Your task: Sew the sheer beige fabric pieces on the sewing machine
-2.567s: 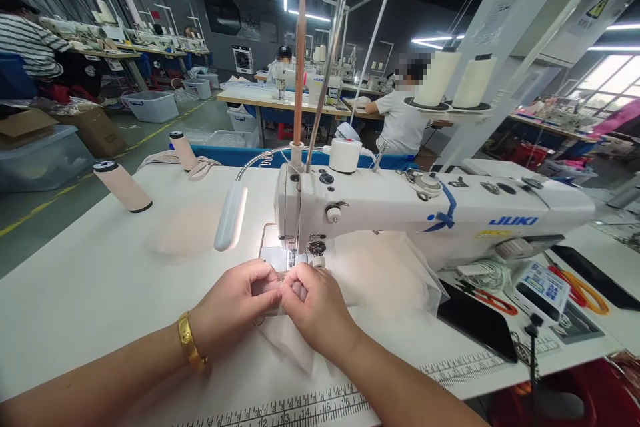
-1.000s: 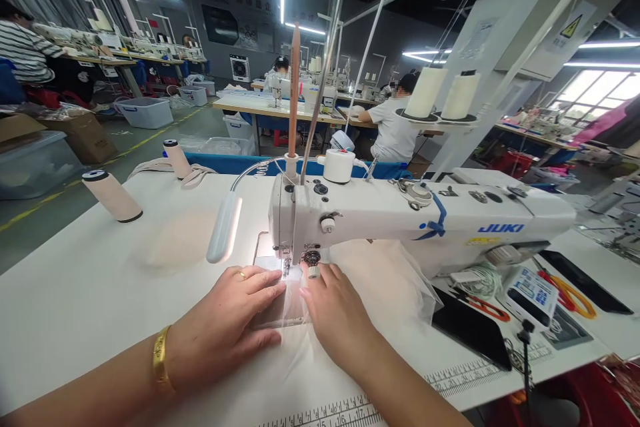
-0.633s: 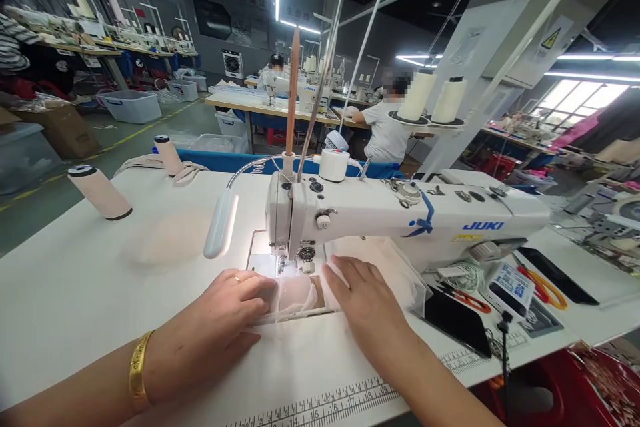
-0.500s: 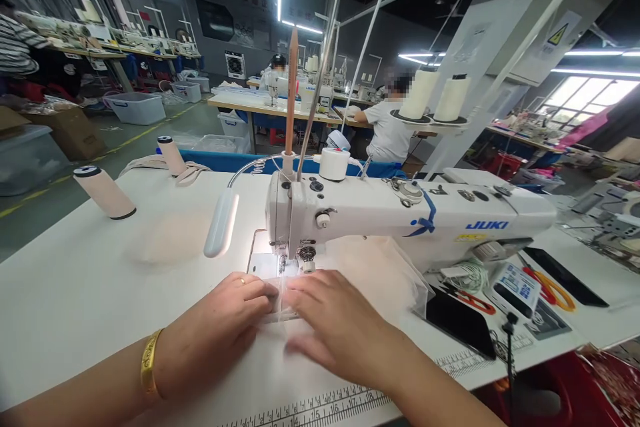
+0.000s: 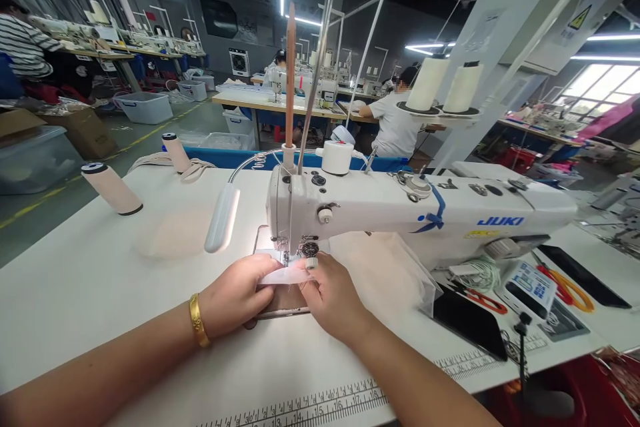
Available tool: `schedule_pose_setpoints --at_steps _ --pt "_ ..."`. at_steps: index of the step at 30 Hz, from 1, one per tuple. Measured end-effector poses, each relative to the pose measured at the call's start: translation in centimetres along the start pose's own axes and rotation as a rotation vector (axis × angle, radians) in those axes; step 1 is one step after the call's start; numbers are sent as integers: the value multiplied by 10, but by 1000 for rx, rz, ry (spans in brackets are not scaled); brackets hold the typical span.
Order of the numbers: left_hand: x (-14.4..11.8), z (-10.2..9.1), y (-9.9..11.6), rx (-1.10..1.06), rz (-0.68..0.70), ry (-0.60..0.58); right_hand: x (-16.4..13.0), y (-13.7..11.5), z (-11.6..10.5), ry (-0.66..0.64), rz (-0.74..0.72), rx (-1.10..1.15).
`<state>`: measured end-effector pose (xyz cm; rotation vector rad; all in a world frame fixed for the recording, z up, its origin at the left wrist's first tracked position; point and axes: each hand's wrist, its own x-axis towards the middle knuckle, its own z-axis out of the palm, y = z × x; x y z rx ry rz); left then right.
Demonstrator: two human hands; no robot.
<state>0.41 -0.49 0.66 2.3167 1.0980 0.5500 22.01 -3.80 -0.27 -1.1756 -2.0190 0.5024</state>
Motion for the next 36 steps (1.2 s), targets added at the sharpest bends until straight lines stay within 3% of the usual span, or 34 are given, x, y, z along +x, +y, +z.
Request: schedule_pose_setpoints --at_steps 5,9,14,17,21,36 --pt "5 -2 -4 -93 -29 -1 3 -6 2 -1 36 43" --pt "6 0 -7 -79 100 64 1 -5 1 -3 -10 38" --pt "-10 6 -9 145 395 203 -8 -1 -2 -213 -289 -130" --pt "-22 6 -6 162 460 184 -13 -3 -5 -259 -381 -208" --pt "-27 3 -3 145 476 144 -15 -5 -7 -264 -371 -231" --pt "-8 -3 -14 325 453 201 -6 8 1 -181 -327 -351"
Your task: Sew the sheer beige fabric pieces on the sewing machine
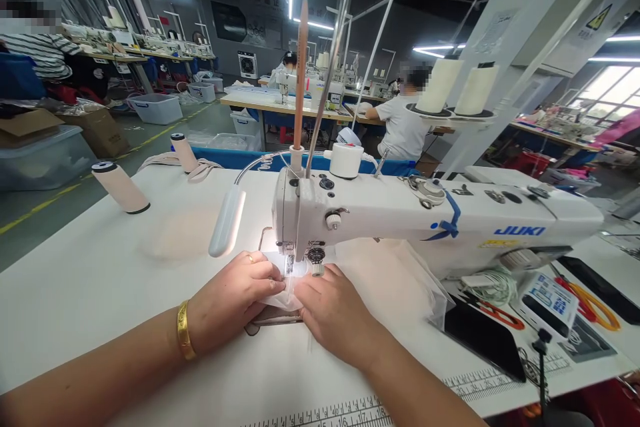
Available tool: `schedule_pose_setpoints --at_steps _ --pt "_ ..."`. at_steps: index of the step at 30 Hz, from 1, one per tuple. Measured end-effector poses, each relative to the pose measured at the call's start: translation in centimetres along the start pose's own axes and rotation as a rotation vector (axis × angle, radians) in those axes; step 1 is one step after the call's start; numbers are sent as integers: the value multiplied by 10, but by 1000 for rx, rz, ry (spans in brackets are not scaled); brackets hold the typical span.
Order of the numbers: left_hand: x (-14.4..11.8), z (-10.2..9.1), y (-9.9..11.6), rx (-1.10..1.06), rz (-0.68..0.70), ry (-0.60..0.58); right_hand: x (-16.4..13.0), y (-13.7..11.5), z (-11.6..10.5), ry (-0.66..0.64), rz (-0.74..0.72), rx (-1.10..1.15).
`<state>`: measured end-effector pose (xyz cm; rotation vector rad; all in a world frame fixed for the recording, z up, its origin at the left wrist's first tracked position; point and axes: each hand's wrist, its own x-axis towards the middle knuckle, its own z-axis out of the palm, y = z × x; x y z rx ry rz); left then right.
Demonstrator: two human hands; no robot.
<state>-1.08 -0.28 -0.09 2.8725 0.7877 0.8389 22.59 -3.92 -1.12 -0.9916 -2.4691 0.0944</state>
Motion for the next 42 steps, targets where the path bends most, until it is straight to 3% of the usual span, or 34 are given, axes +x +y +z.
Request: schedule_pose_setpoints --at_steps 7,14,17,21,25,28,42 --pt "-1 6 -1 0 -22 -13 4 2 5 19 19 6" --pt "6 5 -8 -284 -304 -152 8 3 8 165 220 244" --pt "10 2 -11 -341 -356 -190 11 1 7 170 245 309" --pt "8 2 -10 -262 -260 -153 11 0 3 157 214 289" --pt "0 0 2 -149 -75 -53 4 -5 -3 4 51 143" --pt "-6 -4 13 -139 7 -58 -1 -9 -8 -46 -13 34" --pt "-3 -2 4 -16 48 -10 2 -5 -2 -13 17 -69"
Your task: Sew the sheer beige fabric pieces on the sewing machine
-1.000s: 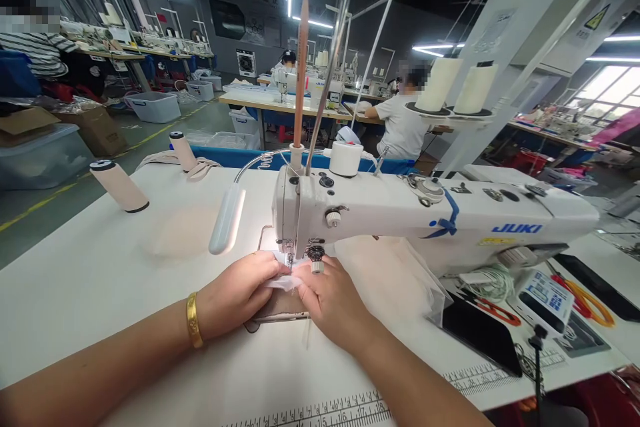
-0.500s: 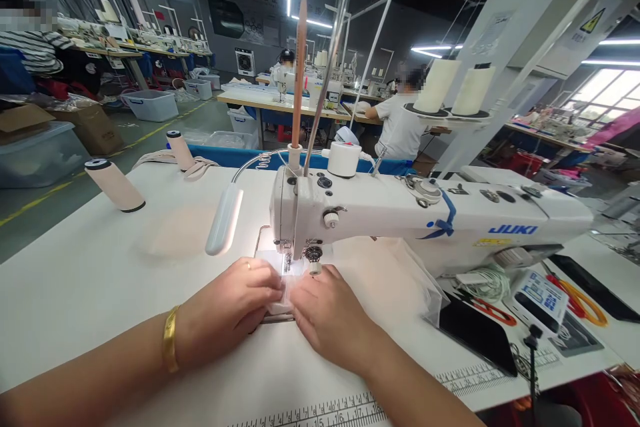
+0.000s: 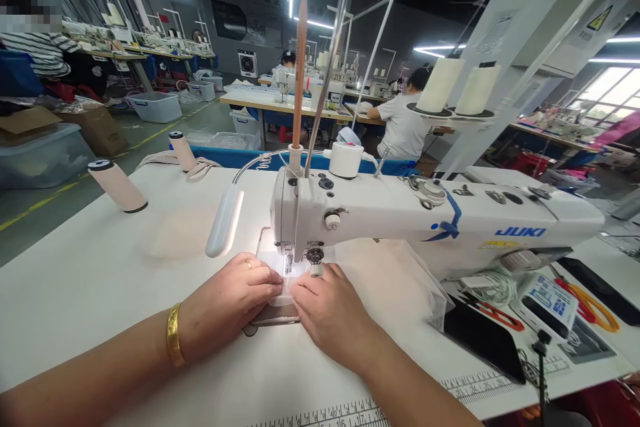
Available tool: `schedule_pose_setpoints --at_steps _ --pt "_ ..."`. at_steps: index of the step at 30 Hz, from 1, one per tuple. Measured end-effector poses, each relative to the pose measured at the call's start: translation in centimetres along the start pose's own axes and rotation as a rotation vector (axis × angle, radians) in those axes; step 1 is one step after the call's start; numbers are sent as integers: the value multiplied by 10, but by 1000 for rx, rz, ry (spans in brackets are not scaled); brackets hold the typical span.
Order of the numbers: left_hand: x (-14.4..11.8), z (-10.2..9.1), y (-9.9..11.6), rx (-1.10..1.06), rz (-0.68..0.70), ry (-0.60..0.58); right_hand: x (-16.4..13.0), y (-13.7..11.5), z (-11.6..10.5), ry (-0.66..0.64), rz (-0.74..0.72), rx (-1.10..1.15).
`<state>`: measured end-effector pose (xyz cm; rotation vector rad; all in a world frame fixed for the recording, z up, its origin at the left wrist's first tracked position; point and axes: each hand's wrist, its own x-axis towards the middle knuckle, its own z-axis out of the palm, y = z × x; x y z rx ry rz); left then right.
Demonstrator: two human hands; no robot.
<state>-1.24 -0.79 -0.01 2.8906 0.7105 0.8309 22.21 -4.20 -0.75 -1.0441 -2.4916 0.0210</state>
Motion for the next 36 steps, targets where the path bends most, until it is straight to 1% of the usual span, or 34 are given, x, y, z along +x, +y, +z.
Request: schedule_pose_setpoints --at_steps 3,10,20,26,33,36 --pt "1 0 -1 2 34 16 1 1 2 5 10 -12" --pt "-2 1 -2 -5 73 -18 0 0 3 20 11 -49" --pt "-1 3 -13 39 57 1 4 3 9 44 20 -68" --pt "0 7 -19 93 8 -18 5 6 11 24 73 -117" --pt "4 9 -22 133 -20 -23 5 10 15 91 91 -86" --pt "4 7 -21 96 -46 -24 4 11 16 95 106 -79"
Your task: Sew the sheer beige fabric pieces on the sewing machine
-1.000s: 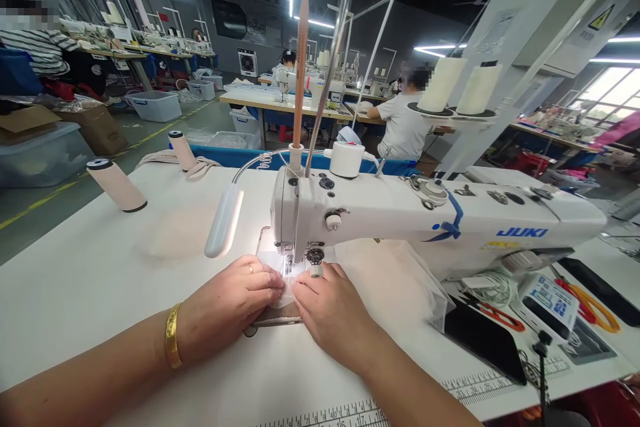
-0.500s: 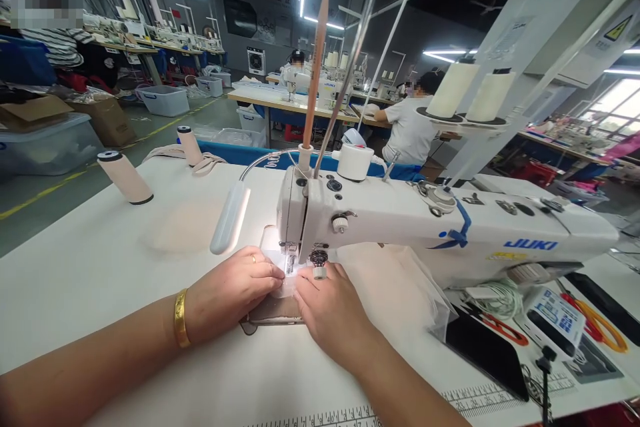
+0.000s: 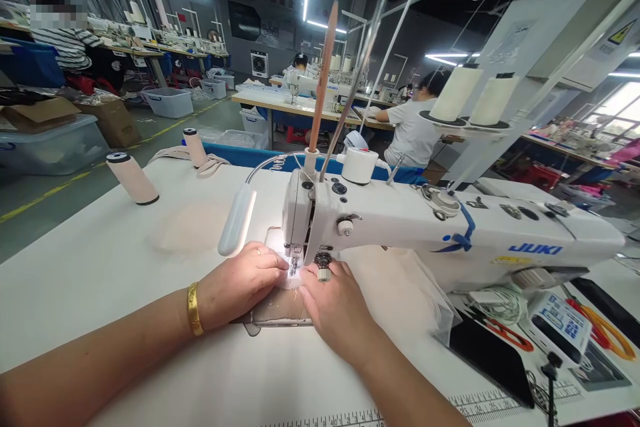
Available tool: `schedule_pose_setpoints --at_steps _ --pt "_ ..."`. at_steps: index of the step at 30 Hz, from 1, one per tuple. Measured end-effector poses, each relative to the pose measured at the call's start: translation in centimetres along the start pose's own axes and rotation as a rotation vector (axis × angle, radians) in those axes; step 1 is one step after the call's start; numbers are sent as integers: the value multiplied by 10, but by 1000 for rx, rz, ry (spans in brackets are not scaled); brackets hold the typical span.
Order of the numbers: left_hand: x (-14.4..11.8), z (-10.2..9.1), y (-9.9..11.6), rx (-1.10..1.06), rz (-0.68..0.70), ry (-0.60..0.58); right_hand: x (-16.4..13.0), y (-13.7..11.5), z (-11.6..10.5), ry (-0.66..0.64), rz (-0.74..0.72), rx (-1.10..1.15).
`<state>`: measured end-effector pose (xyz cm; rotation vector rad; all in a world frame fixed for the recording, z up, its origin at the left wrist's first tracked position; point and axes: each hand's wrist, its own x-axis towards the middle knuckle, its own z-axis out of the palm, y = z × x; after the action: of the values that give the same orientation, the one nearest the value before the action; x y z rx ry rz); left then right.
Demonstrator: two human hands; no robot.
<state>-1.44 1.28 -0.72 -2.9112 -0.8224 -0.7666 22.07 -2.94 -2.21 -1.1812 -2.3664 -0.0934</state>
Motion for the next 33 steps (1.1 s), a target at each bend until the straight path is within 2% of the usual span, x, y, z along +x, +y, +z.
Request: schedule_pose_setpoints --at_steps 5,9,14,18,21,24,28,33 --pt "2 -9 1 -100 -107 -87 -1 0 -5 19 -10 2" --pt "5 -16 6 18 -224 -154 -1 -3 -8 42 -78 67" --pt "4 -25 19 149 -179 -157 -1 -10 -12 16 -186 151" --pt "2 -29 25 -11 -134 -222 -1 -10 -15 -115 -144 104" --pt "0 -28 24 -91 -162 -279 -1 -6 -16 -108 -146 83" --pt "-2 -23 22 -143 -132 -246 -2 -4 -18 -75 -170 138" --pt "-5 -15 24 -161 -75 -114 -4 -7 -22 -136 -154 129" --pt "-9 -14 29 -207 -30 -109 -7 -8 -23 -95 -147 42"
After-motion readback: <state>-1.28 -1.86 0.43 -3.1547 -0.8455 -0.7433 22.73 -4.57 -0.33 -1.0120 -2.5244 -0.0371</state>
